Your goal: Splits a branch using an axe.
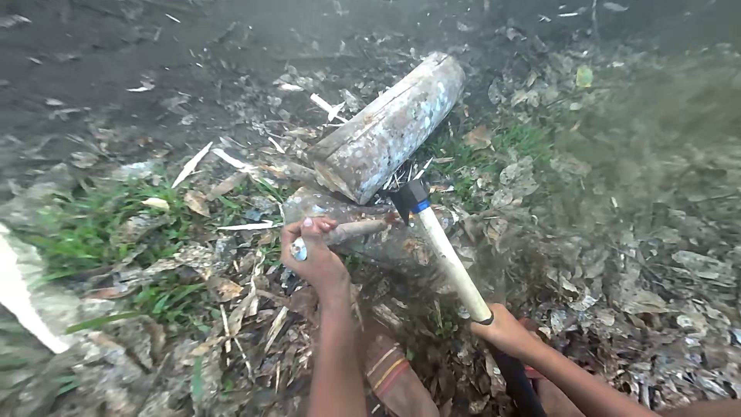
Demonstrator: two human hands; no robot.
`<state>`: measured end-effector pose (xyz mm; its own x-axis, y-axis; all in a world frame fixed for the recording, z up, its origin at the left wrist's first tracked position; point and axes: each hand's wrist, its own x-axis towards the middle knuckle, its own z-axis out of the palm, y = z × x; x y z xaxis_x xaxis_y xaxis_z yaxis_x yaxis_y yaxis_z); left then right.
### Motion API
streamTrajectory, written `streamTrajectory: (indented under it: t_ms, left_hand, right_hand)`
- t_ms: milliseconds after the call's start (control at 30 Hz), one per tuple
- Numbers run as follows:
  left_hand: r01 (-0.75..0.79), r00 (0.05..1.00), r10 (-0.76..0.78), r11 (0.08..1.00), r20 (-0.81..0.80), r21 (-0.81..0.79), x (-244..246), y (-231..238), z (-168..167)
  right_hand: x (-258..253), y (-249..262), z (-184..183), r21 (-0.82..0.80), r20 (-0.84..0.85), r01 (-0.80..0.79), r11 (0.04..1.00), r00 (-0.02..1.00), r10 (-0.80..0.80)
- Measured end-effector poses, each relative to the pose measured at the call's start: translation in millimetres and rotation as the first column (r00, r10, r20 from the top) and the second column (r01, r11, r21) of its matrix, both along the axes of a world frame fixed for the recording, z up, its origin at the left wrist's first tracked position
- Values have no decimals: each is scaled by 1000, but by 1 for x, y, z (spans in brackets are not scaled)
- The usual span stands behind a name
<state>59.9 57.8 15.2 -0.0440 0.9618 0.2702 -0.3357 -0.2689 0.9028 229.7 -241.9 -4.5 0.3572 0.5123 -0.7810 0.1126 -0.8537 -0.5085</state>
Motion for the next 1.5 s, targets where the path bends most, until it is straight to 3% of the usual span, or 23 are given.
streamTrajectory:
  t_ms: [167,367,467,600,733,867,1000,1200,1367,1500]
  left_hand:
    - [-24,999,25,998,-24,58,4,0,17]
    - [58,996,-50,992,-74,115,25,-5,5]
    - [27,999,-24,997,-47,71,31,-14,-1]
    - [-43,999,44,998,-20,56,35,-27,16]
    - [-52,995,64,987,-82,149,33,-21,20]
    - [-39,988,57,991,-143,126,31,-20,6]
    - [-80,992,90,991,-91,105,29,-27,29]
    - [-61,995,73,986,-74,153,30,-17,18]
    - [61,979,-24,981,-201,182,27,-30,24]
    - [-9,996,29,976,-88,218,39,-22,21]
  right_hand:
    - [2,24,3,88,-93,32,996,995,-24]
    - [-8,51,-13,64,58,-53,997,997,49]
    - [-16,52,-11,61,140,-43,997,990,34]
    - [-17,52,-12,55,221,-37,998,975,24]
    - [-17,55,-14,32,215,-17,999,977,10]
    - [-22,55,-14,-8,238,-35,999,971,36]
    - [-26,58,-16,-32,260,-34,999,965,41]
    - [-30,62,-19,-55,268,-51,997,961,64]
    - [-29,60,-18,-38,255,-43,998,966,51]
    - [-28,59,-20,-2,252,-32,999,967,31]
